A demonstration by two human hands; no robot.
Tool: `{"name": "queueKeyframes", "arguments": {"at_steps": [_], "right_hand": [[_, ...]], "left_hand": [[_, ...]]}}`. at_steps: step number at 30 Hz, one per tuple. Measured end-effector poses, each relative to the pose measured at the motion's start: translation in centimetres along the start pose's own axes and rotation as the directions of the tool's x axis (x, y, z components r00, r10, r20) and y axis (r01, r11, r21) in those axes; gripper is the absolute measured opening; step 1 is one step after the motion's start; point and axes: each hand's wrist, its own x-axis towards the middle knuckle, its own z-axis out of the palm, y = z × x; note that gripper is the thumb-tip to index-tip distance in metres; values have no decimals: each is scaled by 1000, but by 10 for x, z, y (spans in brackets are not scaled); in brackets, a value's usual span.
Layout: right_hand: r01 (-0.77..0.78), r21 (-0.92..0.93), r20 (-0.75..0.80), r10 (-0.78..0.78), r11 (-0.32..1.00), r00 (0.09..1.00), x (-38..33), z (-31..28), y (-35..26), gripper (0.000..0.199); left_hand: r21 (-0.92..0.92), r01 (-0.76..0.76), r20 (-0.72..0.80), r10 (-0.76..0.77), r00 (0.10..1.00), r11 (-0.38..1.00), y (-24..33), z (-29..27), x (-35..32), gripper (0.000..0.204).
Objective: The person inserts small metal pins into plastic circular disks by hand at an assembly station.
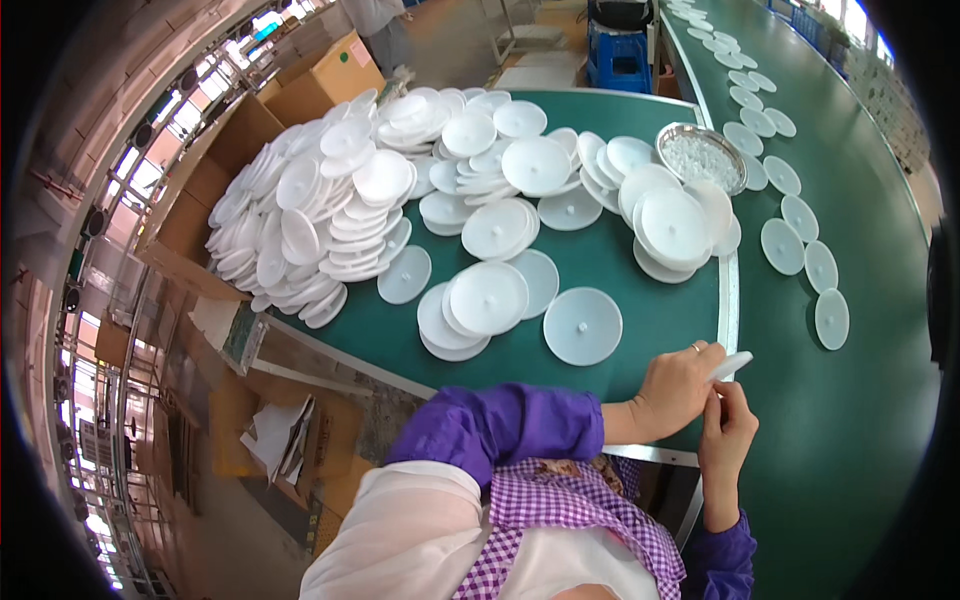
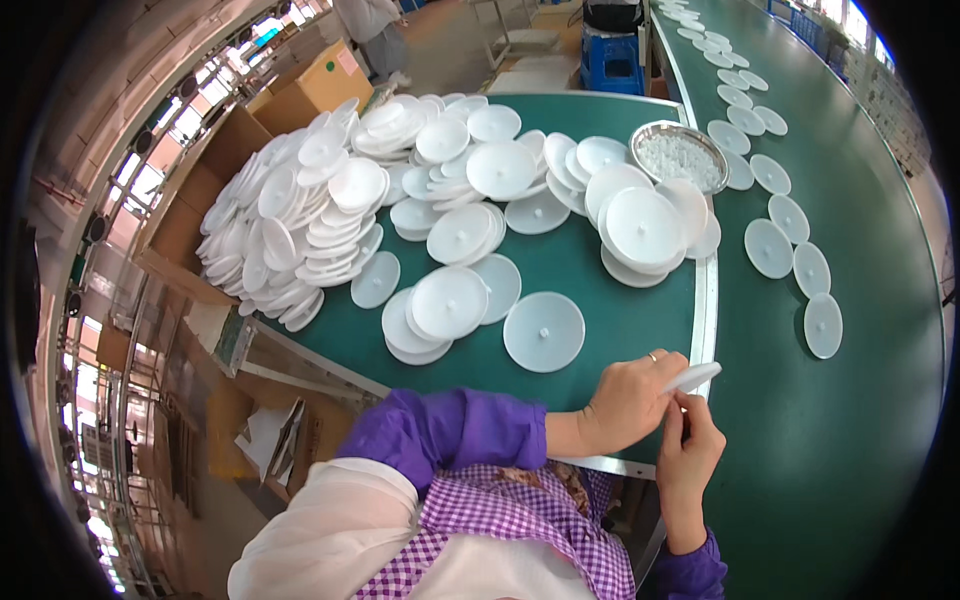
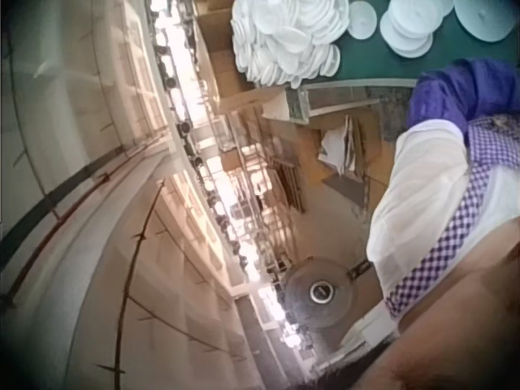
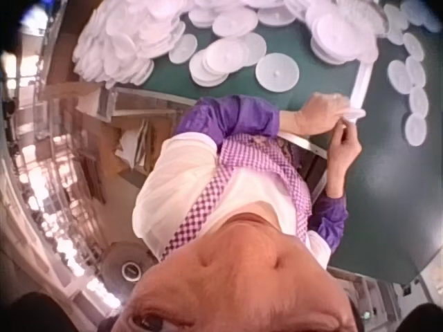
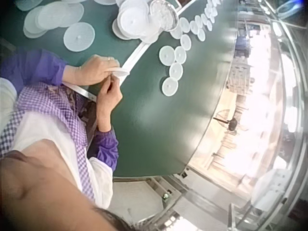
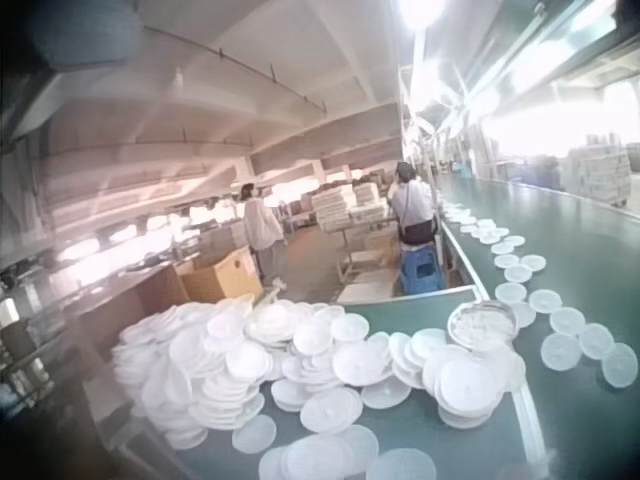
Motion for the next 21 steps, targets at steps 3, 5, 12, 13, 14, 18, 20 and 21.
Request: {"name": "queueKeyframes", "arguments": {"at_steps": [3, 5, 12, 13, 14, 18, 20, 21], "right_hand": [[-205, -3, 270, 199, 979, 942, 14, -25, 13, 11], [-241, -20, 242, 239, 970, 941, 17, -35, 28, 12], [-211, -637, -204, 102, 741, 974, 31, -93, 67, 21], [-201, -578, -235, 75, 791, 969, 32, -88, 65, 21], [-177, -508, -261, 46, 843, 964, 34, -78, 60, 21], [-68, -56, -62, 64, 996, 996, 31, -22, 31, 20], [-130, -53, 221, 139, 990, 965, 25, -5, 6, 21], [-128, 13, 283, 119, 992, 952, 21, 5, -2, 21]], "left_hand": [[-40, 91, 189, -82, 978, 995, -4, -5, -9, 30], [-130, -1, 234, 32, 972, 992, -3, -16, -4, 37], [702, -247, 361, -34, 932, 668, -94, -112, 39, 53], [759, -209, 368, -141, 919, 617, -105, -118, 38, 55], [756, -219, 379, -139, 915, 617, -111, -121, 37, 55], [559, -27, 414, -250, 875, 829, -110, -121, 34, 48], [322, 206, 497, -350, 794, 924, -103, -115, 35, 32], [317, 201, 512, -346, 786, 927, -99, -110, 33, 32]]}}
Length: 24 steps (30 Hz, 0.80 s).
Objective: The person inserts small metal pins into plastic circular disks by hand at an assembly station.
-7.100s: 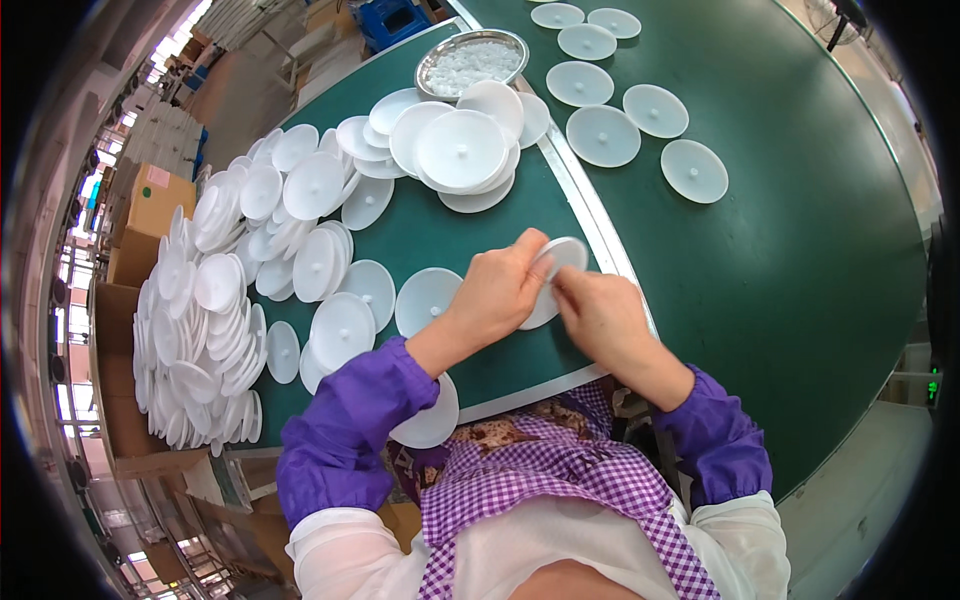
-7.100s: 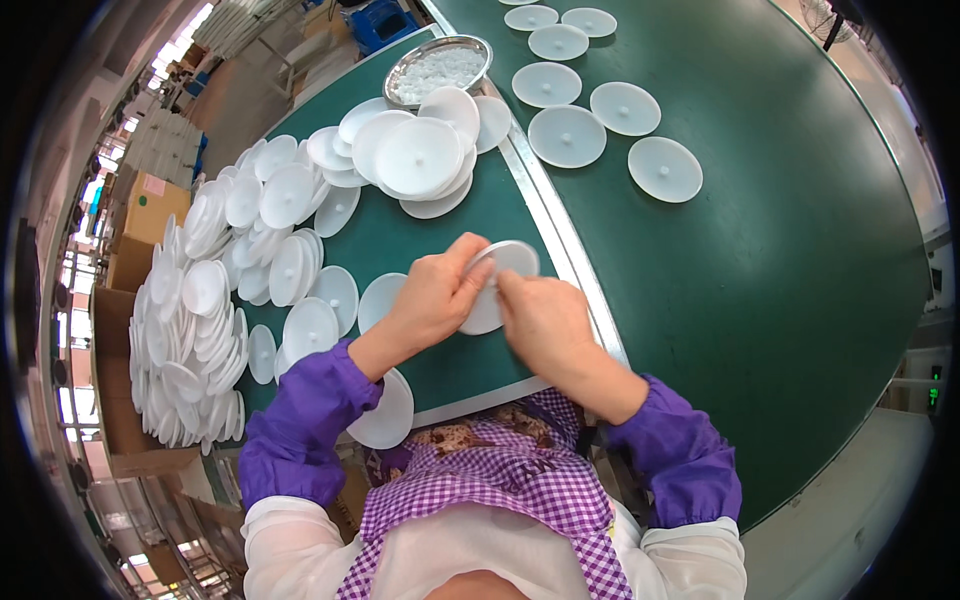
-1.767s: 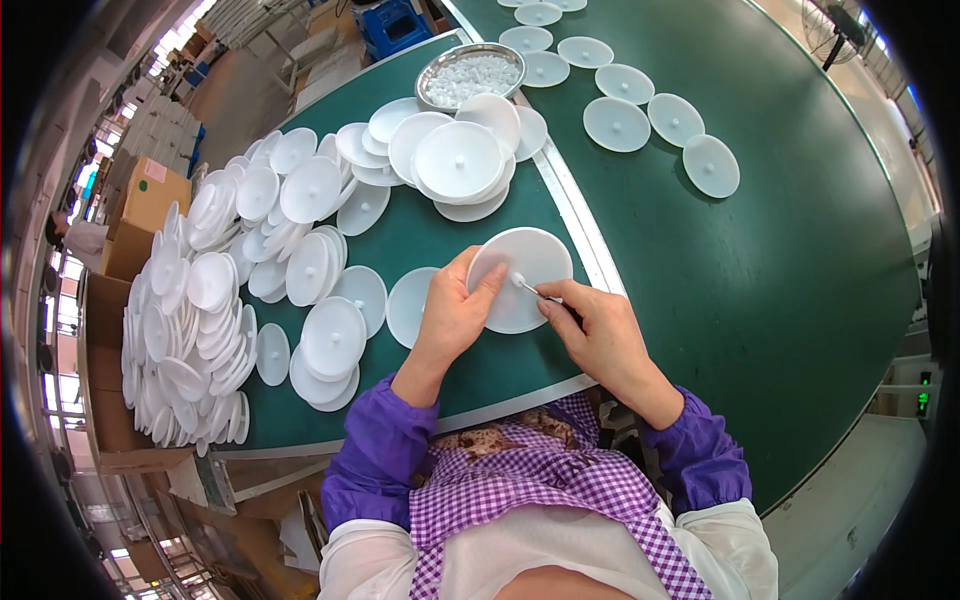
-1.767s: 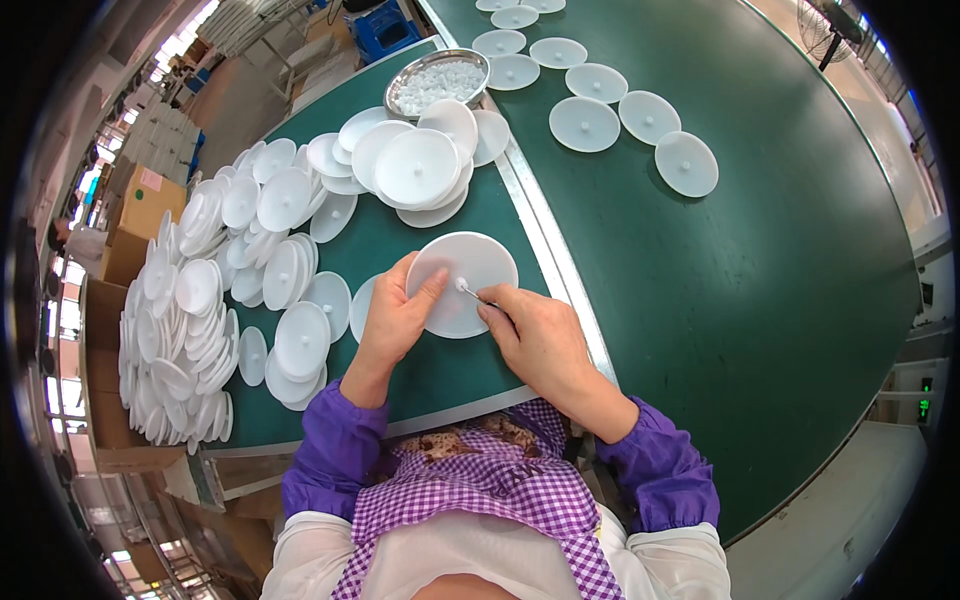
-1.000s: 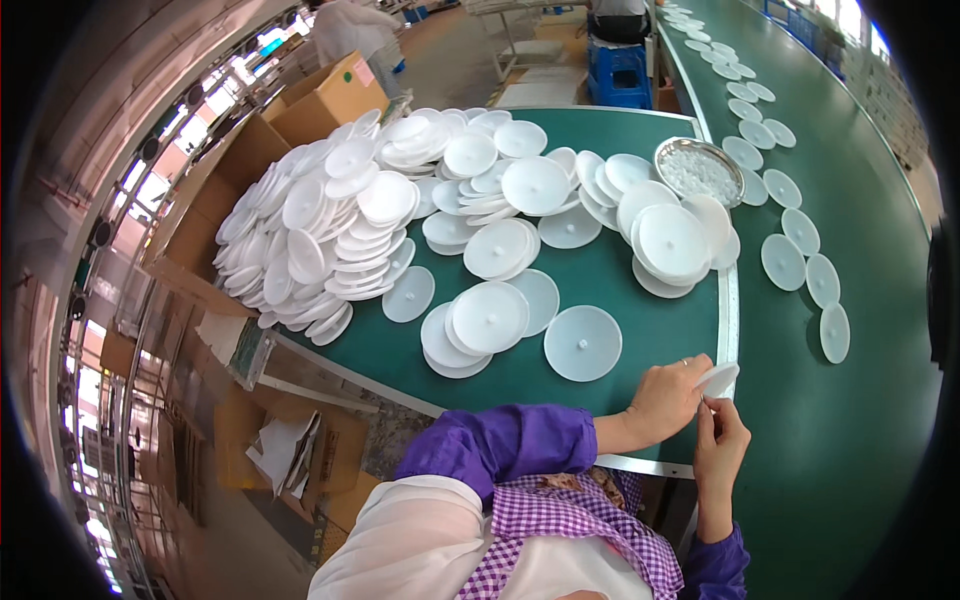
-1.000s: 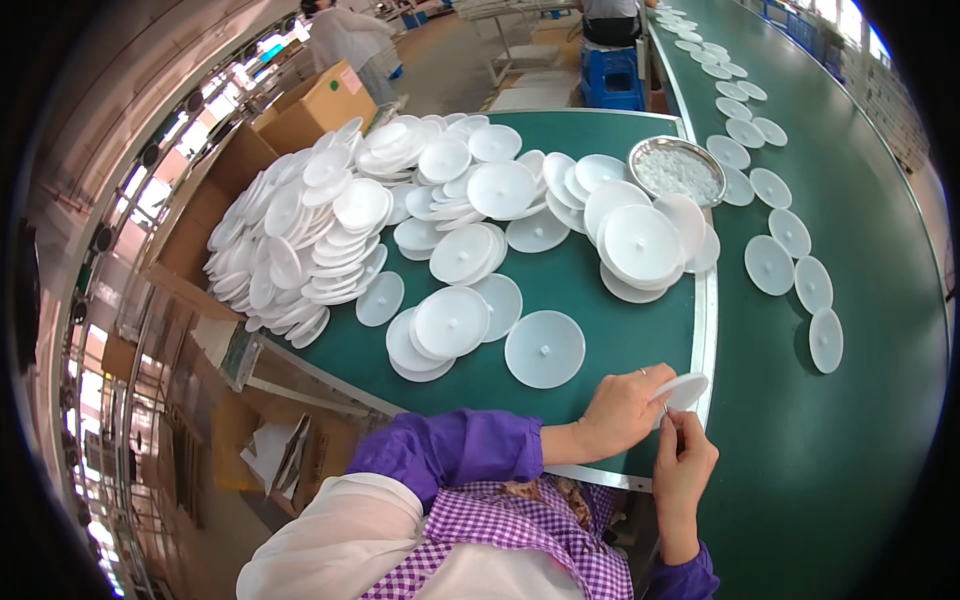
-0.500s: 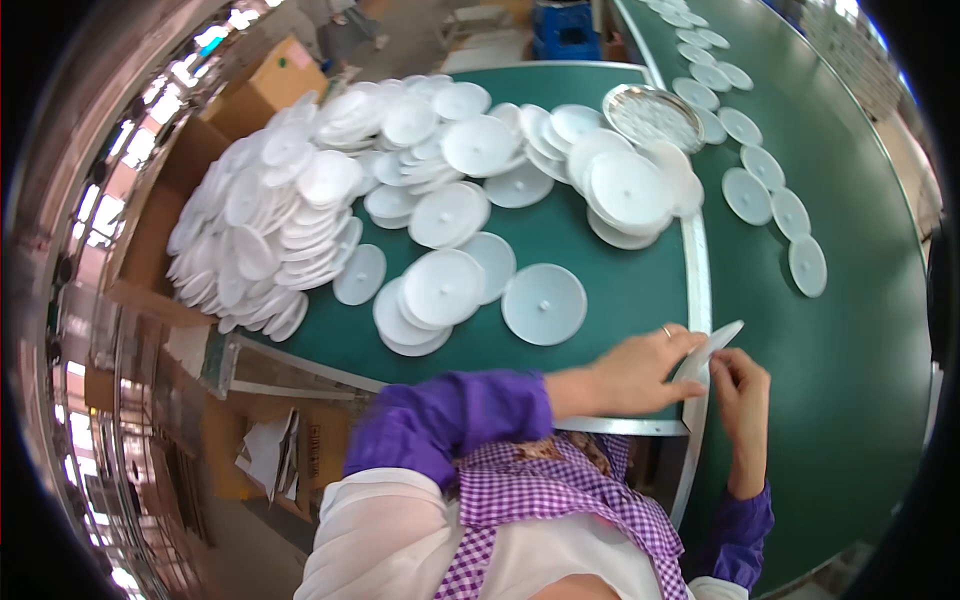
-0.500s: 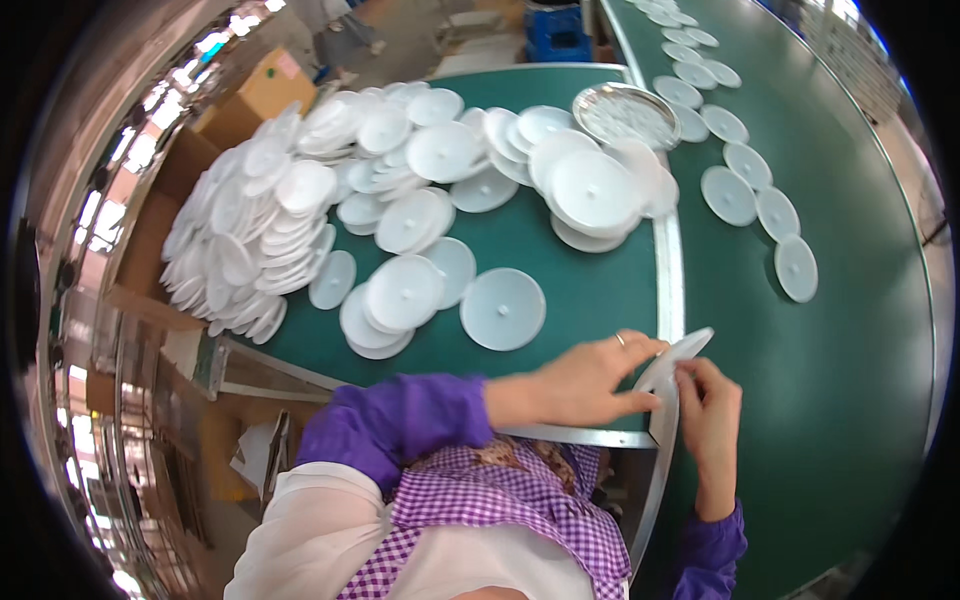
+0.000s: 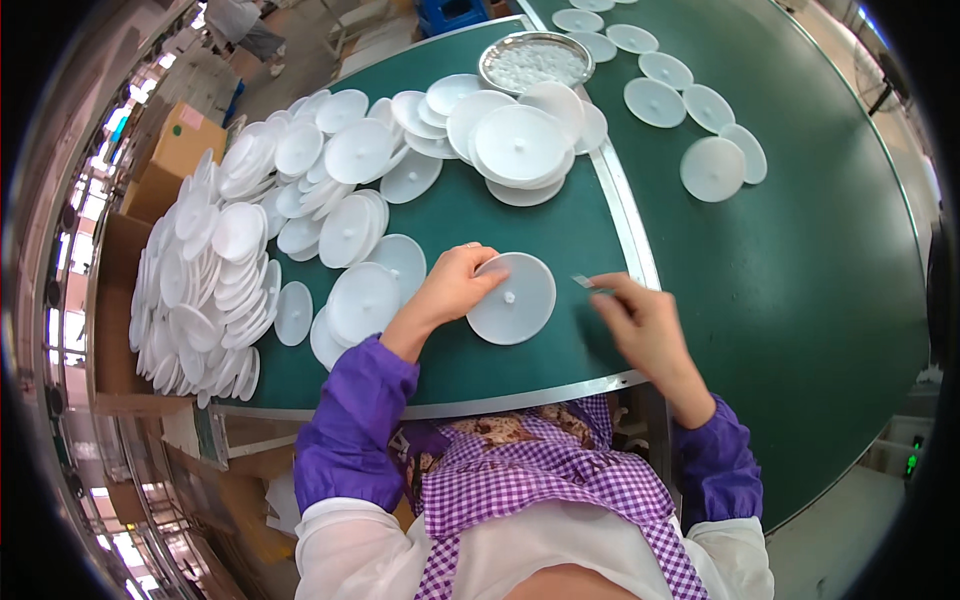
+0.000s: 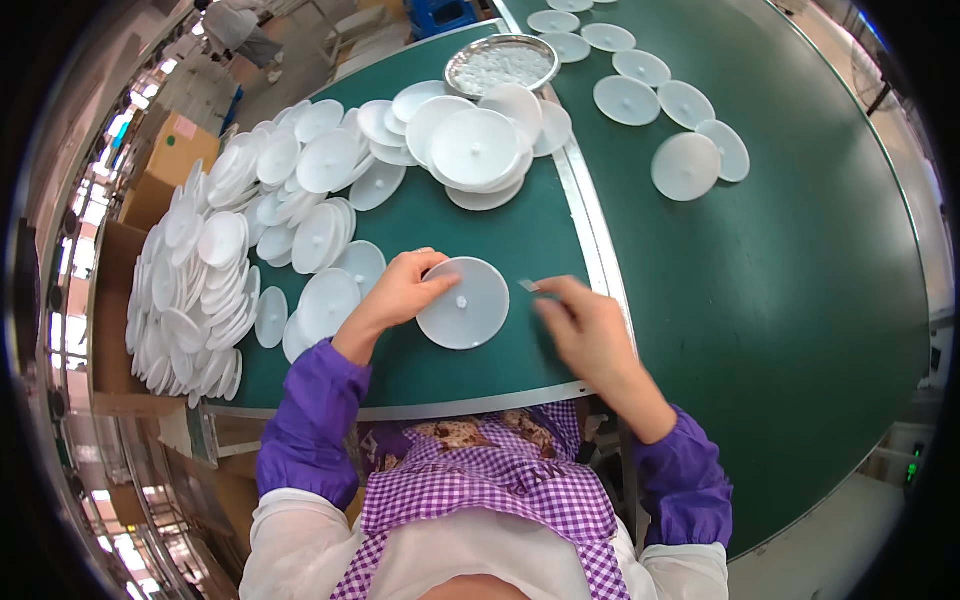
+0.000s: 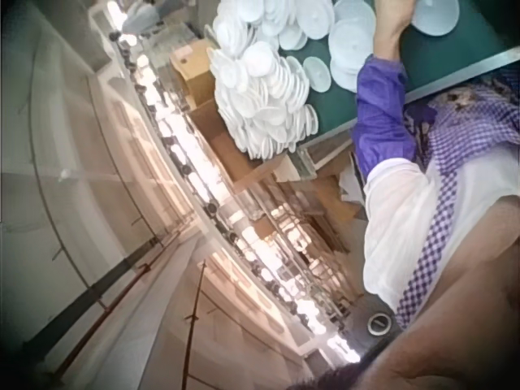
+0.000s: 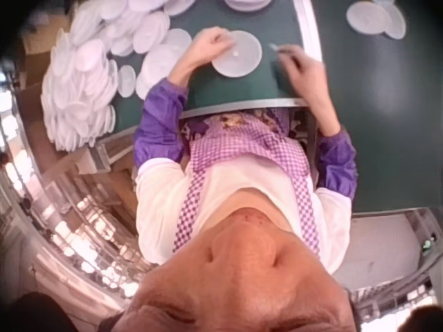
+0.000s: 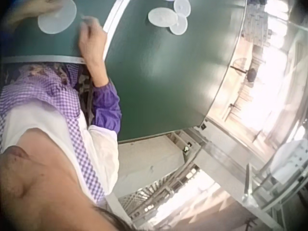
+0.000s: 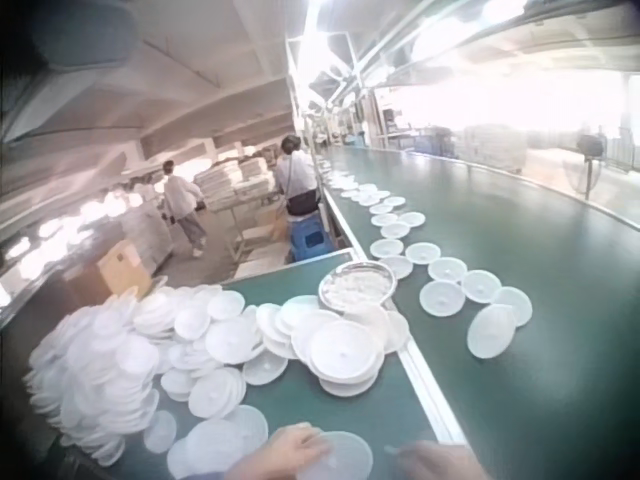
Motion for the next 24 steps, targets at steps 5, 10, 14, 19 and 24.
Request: {"name": "queueKeyframes", "arguments": {"at_steps": [5, 10, 14, 19, 24], "right_hand": [[38, 89, 96, -46, 995, 994, -6, 25, -15, 21], [-24, 63, 161, 14, 998, 987, -9, 25, -19, 21], [54, 43, 112, -58, 998, 992, -11, 28, -15, 19], [143, -439, 27, -145, 887, 989, -19, 41, -17, 12], [73, -227, -106, -99, 971, 989, -16, 7, 5, 10]], "left_hand": [[-413, -77, -231, -23, 973, 908, 40, 15, -20, 19], [-400, -135, -287, 16, 958, 906, 50, 21, -26, 18], [-362, -171, -302, 58, 952, 916, 49, 26, -25, 15], [-29, -130, -400, 108, 910, 991, 73, 57, -23, 18], [-267, -355, -422, 222, 879, 896, 88, 73, -6, 25]]}}
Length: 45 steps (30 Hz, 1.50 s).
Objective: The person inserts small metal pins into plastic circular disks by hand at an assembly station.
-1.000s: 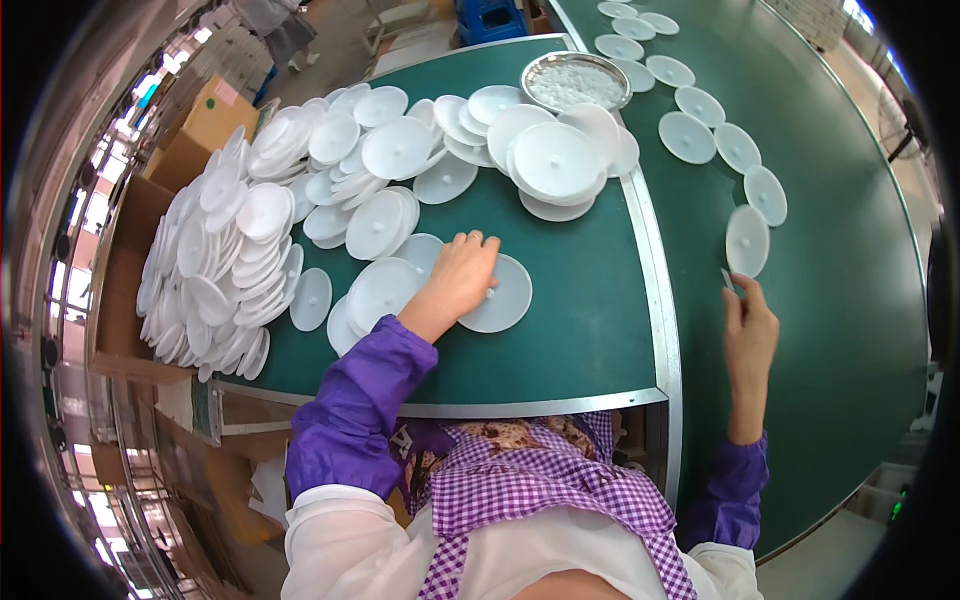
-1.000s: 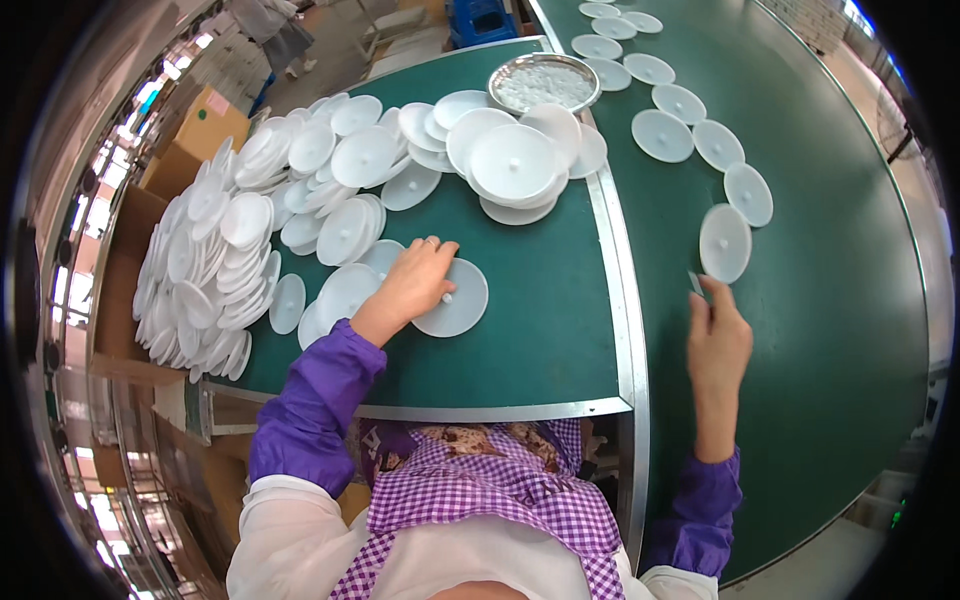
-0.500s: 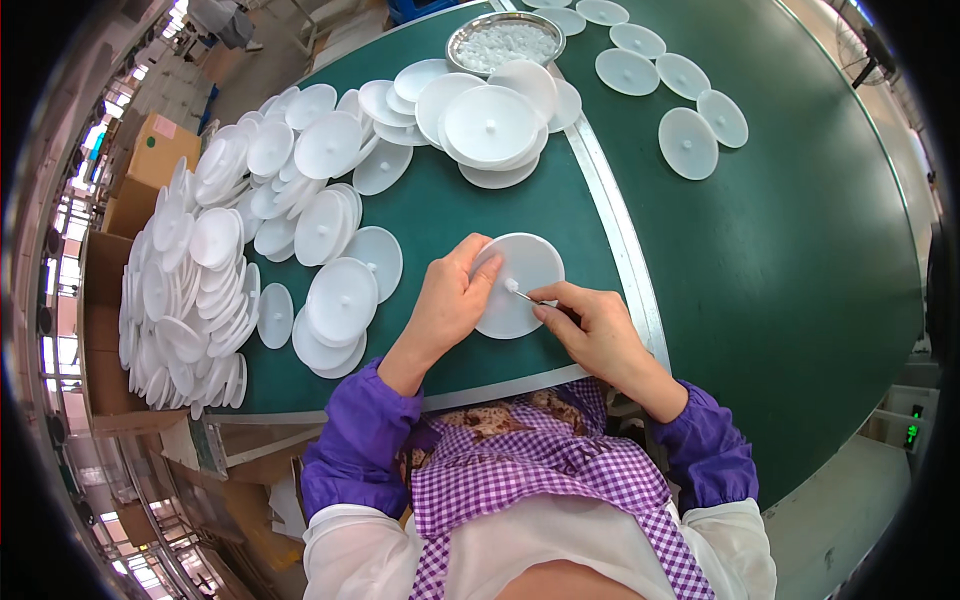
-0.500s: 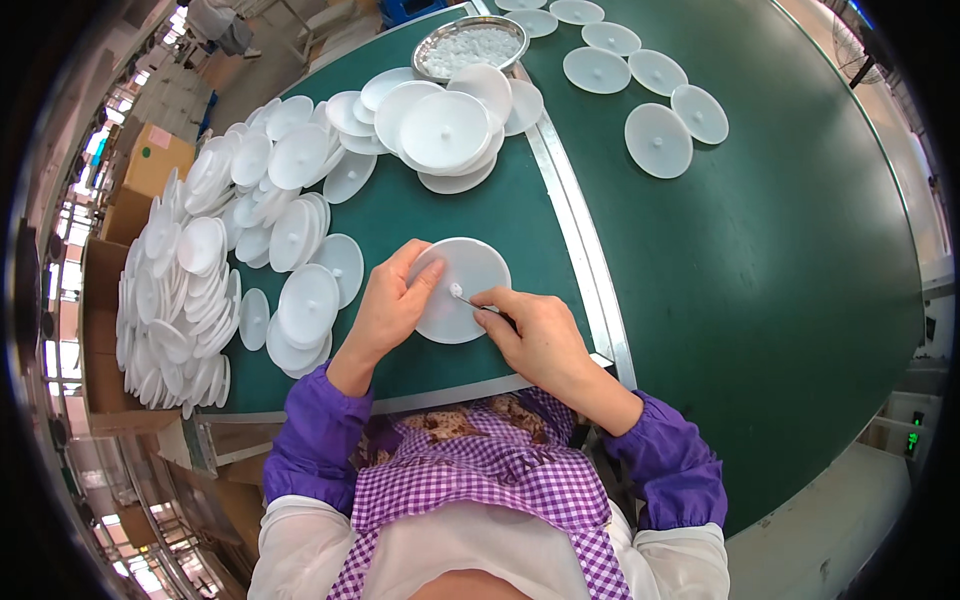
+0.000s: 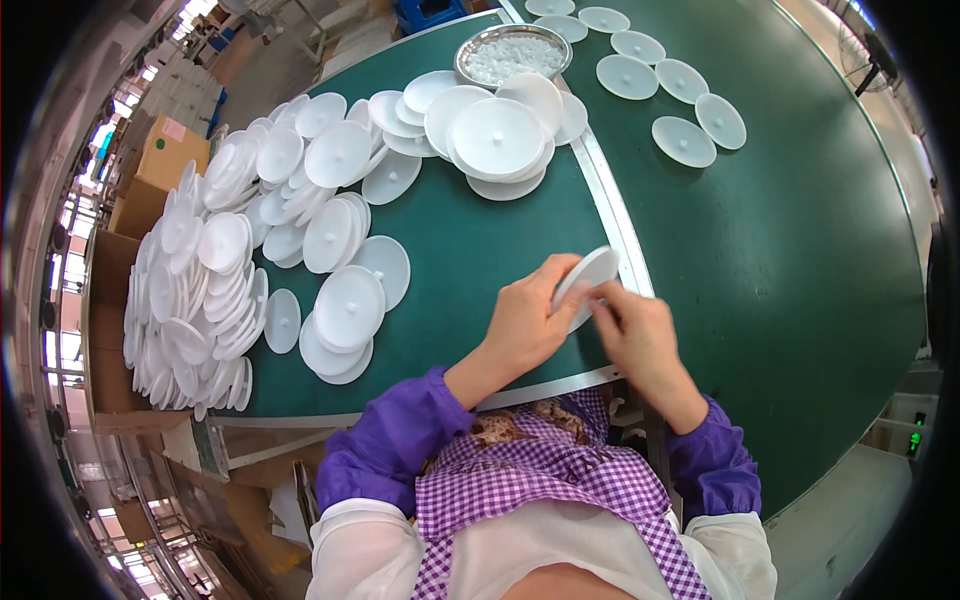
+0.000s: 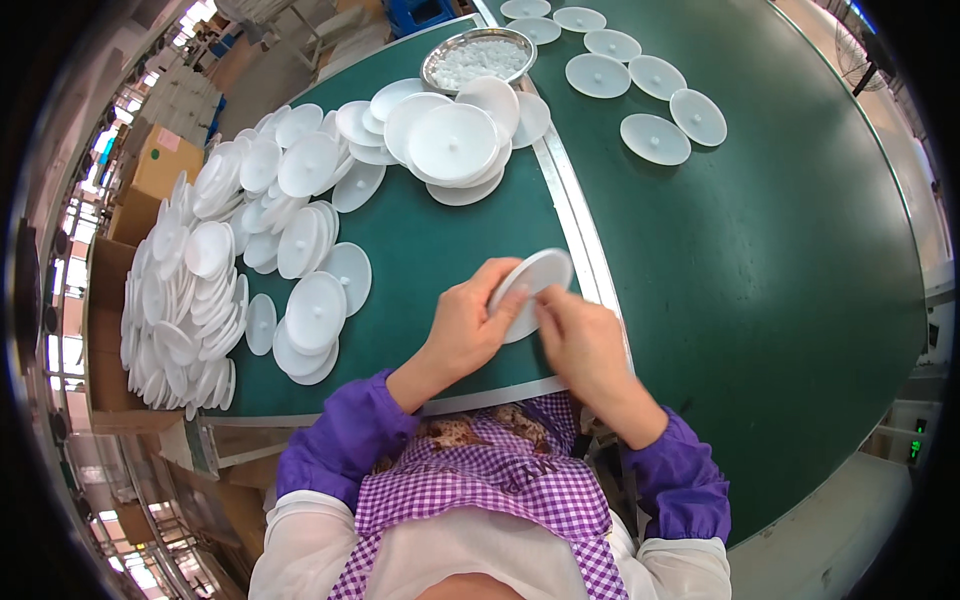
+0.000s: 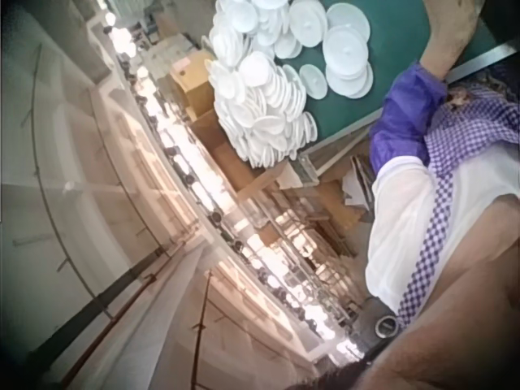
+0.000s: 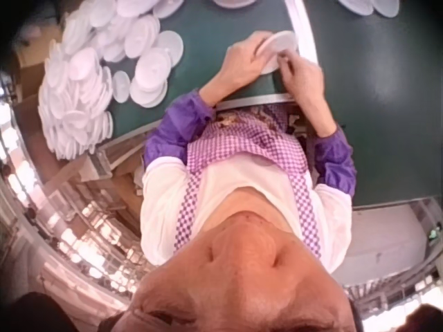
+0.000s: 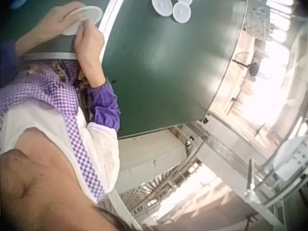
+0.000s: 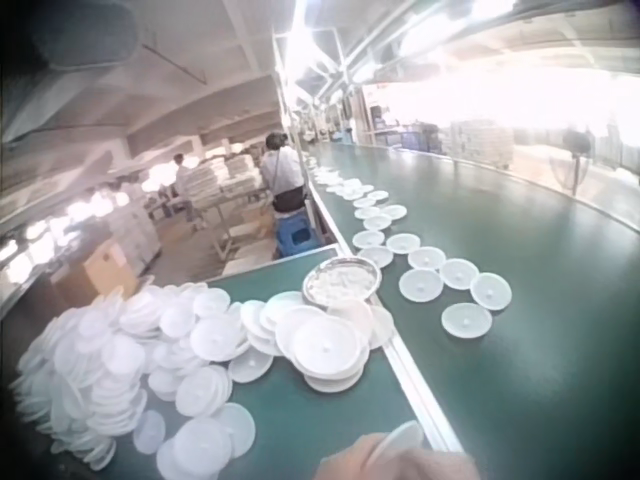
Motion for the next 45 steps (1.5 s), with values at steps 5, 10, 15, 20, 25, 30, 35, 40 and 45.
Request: {"name": "queueKeyframes", "arguments": {"at_steps": [5, 10, 15, 20, 25, 30, 35, 40, 45], "right_hand": [[-198, -440, -324, 51, 876, 945, 25, -48, 52, 13], [-187, -353, -298, 79, 917, 951, 30, -44, 36, 13], [-72, -184, -222, 30, 980, 975, 32, -23, 21, 13], [-41, 150, -117, 59, 988, 991, 37, -9, 0, 17], [-58, 299, 20, 55, 953, 998, 39, 6, -10, 17], [-80, 370, 73, 57, 926, 996, 36, 9, -13, 19], [-79, 348, 64, 60, 934, 996, 30, 7, -17, 18], [-85, 283, 46, 75, 955, 996, 27, 5, -19, 16], [78, 50, -32, -77, 996, 997, 23, 8, -19, 11]], "left_hand": [[-420, 420, -232, -542, 807, 805, -40, -24, 63, 52], [111, 477, -482, -373, 793, 872, -92, -72, 109, 52], [312, 457, -386, -329, 862, 833, -91, -64, 106, 34], [-200, 239, -344, -296, 891, 950, -69, -52, 55, 10], [-104, 33, -342, -67, 937, 994, -28, -39, 29, 11], [-37, 49, -293, -58, 954, 998, -14, -38, 21, 12], [-12, 2, -310, -6, 951, 1000, -17, -37, 17, 12], [29, 33, -252, -24, 967, 999, -11, -36, 11, 13], [-32, -151, -173, 144, 974, 988, -17, -20, 14, 21]]}}
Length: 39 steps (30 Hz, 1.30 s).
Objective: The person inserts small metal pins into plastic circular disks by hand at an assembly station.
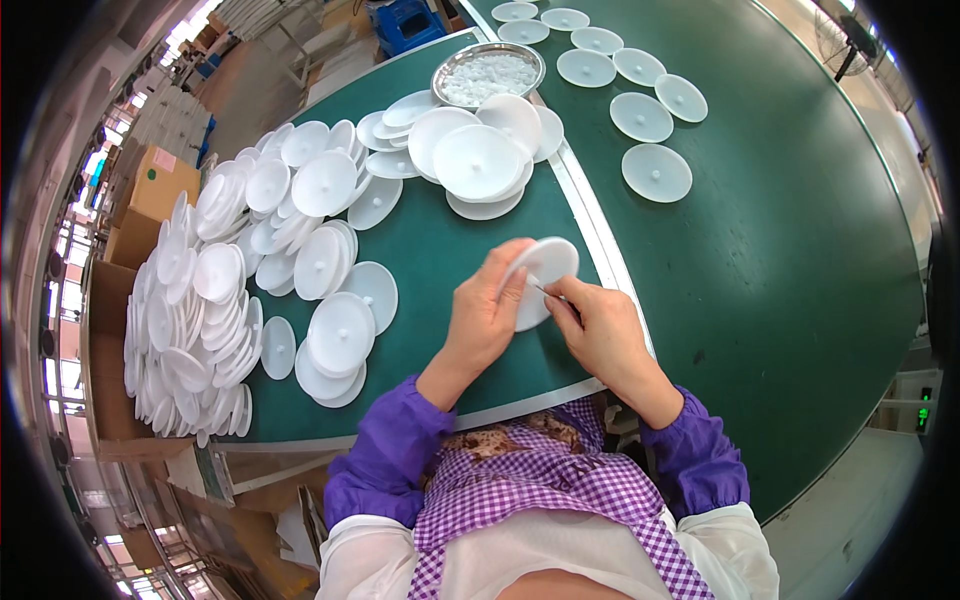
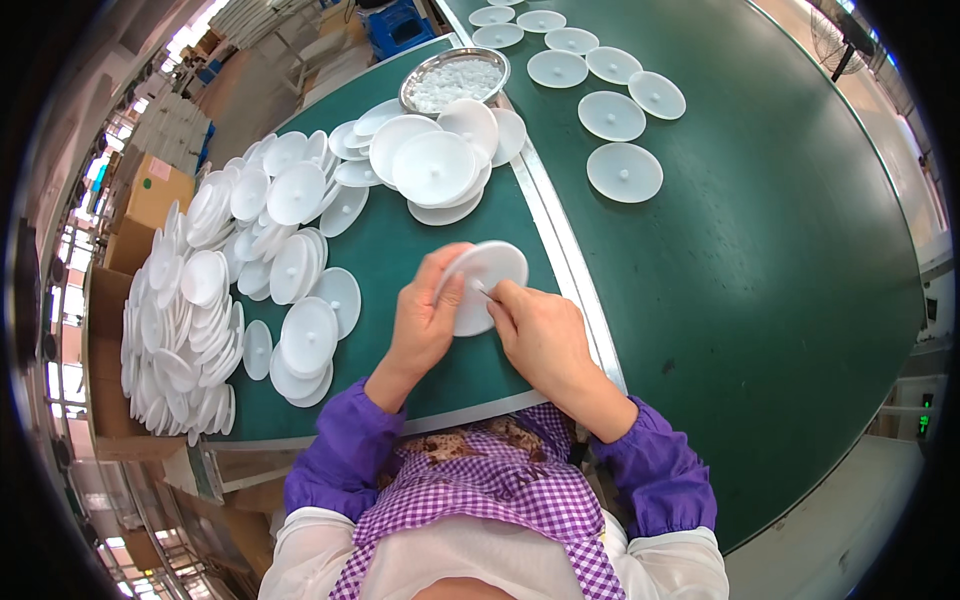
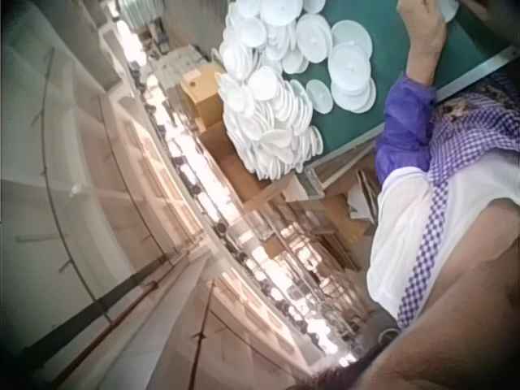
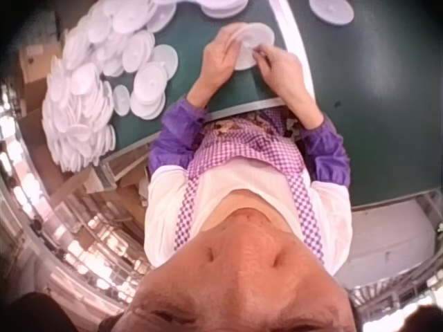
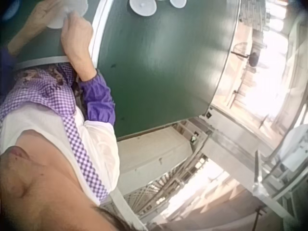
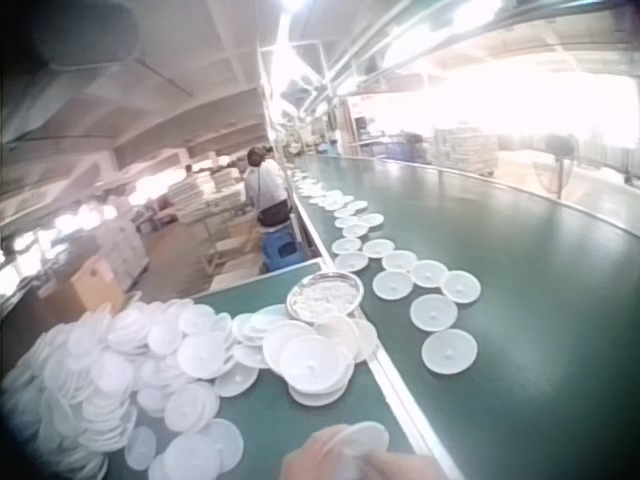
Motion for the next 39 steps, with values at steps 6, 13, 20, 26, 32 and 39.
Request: {"name": "queueKeyframes", "arguments": {"at_steps": [6, 13, 20, 26, 32, 39], "right_hand": [[-52, -259, -62, 37, 964, 997, -13, 1, 8, 10], [-324, -496, -381, 133, 806, 915, 6, -64, 73, 17], [-249, -273, -314, 159, 929, 936, 8, -45, 44, 14], [-161, 90, -97, 169, 983, 981, 13, -26, 22, 18], [-105, 261, -8, 111, 960, 994, 24, -12, 0, 18], [-159, 283, 101, 135, 946, 986, 22, -8, -3, 18]], "left_hand": [[14, 98, 49, -98, 994, 995, 6, 29, -3, 25], [54, 522, -208, -502, 839, 851, -54, -11, 69, 51], [262, 671, -210, -638, 741, 694, -124, -42, 98, 51], [-255, 448, -204, -500, 842, 857, -50, -31, 55, 20], [-236, 283, -136, -320, 938, 930, -29, -23, 17, 18], [-199, 265, -76, -285, 956, 943, -5, -22, 7, 19]]}}
